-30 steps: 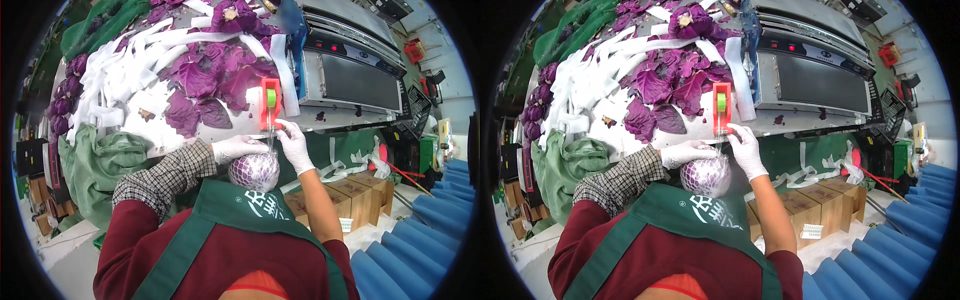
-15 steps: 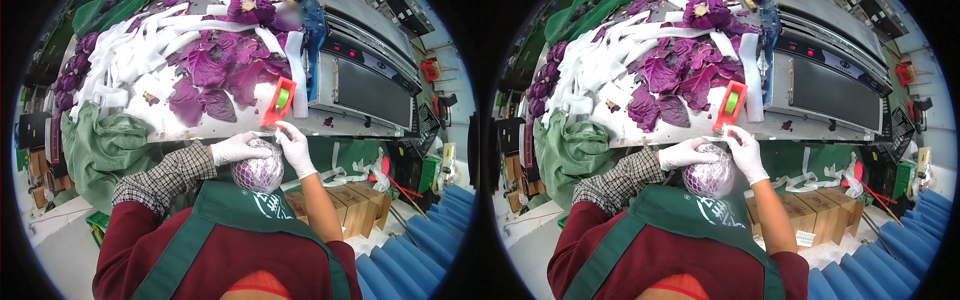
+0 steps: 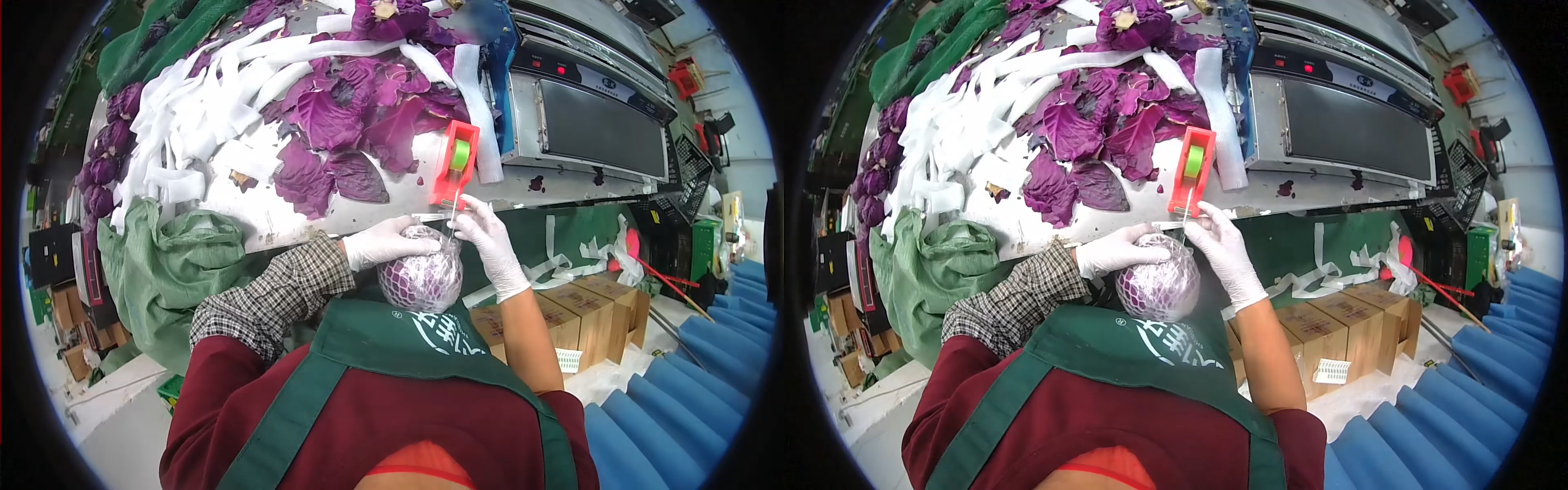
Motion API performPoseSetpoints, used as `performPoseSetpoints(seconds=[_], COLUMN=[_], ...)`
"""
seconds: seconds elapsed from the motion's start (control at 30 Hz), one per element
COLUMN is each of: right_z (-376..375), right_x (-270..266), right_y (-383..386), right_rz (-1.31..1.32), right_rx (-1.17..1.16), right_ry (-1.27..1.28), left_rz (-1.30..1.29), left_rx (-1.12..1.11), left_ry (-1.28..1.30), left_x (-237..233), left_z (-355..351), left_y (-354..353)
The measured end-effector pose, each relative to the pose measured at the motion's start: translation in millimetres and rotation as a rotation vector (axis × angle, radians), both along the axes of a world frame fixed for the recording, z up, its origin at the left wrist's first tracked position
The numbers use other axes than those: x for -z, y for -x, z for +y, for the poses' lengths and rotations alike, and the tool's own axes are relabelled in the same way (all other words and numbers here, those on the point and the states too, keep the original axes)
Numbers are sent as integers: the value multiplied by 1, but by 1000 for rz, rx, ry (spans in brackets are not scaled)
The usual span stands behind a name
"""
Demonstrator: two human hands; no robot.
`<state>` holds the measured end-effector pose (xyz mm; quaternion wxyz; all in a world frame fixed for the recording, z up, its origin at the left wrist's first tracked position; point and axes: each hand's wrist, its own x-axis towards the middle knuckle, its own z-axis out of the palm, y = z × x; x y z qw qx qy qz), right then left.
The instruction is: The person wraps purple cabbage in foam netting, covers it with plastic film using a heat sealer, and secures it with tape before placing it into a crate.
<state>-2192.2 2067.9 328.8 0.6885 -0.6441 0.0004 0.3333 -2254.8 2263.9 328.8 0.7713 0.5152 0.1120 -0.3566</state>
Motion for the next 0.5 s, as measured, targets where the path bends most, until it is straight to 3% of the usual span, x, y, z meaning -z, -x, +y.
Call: performPoseSetpoints(seconds=[0.13,0.37,0.5], right_z=[16,26,30], right_x=[-4,11,18], right_y=[7,11,11], right_rz=[-117,-13,-8], right_rx=[-21,152,220], right_ry=[208,15,-11], left_rz=[-38,-28,4], left_rx=[36,151,134], left_ry=[4,-145,-78], left_x=[3,5,8], left_z=[2,0,-4], left_y=[-1,-11,-15])
